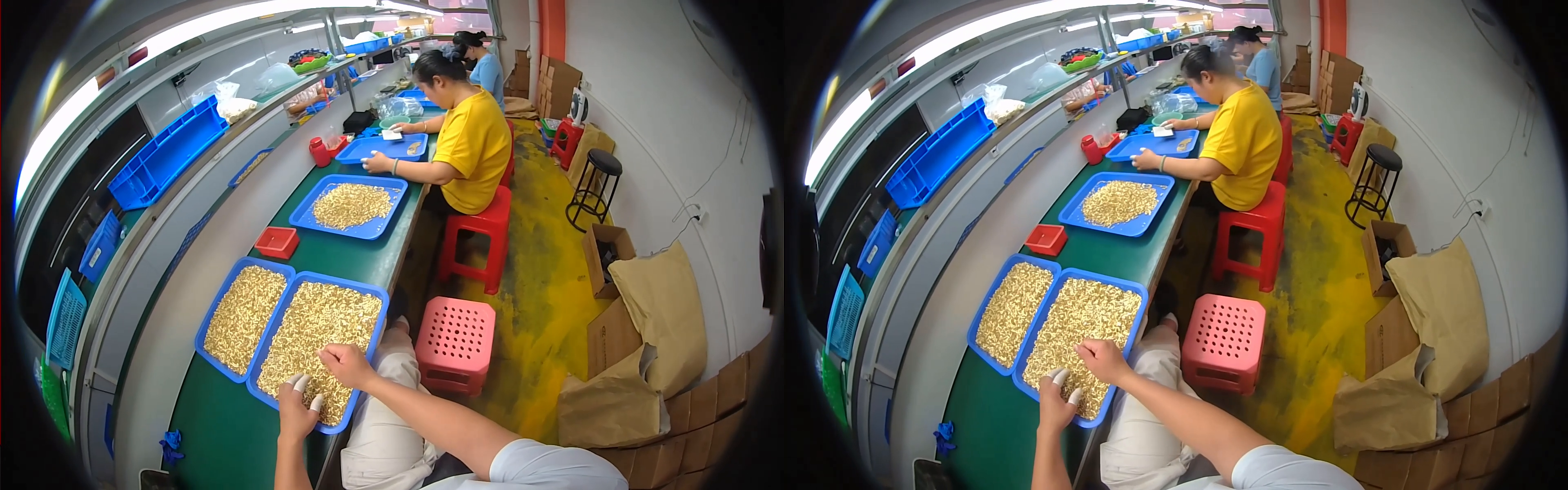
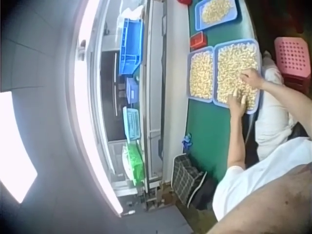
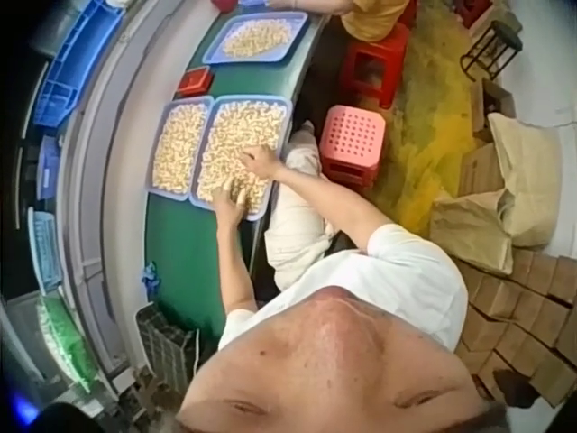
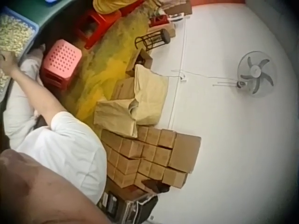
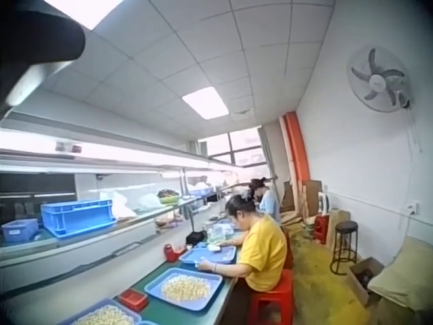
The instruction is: Sorting individual grains or seeds from large trays at a manual workstation on a production floor.
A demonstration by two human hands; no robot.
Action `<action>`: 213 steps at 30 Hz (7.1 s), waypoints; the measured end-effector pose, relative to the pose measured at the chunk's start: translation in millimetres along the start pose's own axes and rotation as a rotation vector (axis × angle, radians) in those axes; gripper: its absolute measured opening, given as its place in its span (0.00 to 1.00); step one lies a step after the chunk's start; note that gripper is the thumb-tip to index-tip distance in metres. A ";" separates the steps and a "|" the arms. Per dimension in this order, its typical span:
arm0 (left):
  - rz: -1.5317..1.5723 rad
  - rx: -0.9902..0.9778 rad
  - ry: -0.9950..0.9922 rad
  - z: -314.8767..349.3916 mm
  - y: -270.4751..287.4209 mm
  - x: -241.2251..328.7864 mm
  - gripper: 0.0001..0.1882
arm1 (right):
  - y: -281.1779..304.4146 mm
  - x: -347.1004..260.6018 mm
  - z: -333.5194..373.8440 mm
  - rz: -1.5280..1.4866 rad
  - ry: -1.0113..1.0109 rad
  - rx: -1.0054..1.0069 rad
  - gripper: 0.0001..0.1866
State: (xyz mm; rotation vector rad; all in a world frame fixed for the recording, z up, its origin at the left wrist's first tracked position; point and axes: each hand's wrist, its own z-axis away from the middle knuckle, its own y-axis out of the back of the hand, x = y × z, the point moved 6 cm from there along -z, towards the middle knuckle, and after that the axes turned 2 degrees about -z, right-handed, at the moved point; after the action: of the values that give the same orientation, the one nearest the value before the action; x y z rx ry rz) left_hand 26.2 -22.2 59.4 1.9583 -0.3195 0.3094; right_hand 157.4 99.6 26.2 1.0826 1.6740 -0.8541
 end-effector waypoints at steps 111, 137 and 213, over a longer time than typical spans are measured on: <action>1.167 0.184 0.516 -46.6 -47.9 -54.3 0.04 | -8.0 23.7 -7.9 -0.030 -0.223 -0.091 0.15; 0.389 -0.145 0.165 -59.4 -12.6 -29.5 0.06 | -4.1 21.1 -10.1 -0.222 -0.207 -0.017 0.14; 0.891 -0.022 0.392 -62.3 -21.1 -48.9 0.04 | -9.2 17.7 -8.3 -0.059 -0.197 -0.121 0.12</action>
State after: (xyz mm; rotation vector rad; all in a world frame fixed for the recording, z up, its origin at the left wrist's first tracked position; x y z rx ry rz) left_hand -16.0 47.1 48.2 1.5790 -0.9166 1.2313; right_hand 143.0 108.5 12.7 0.8423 1.5774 -0.8565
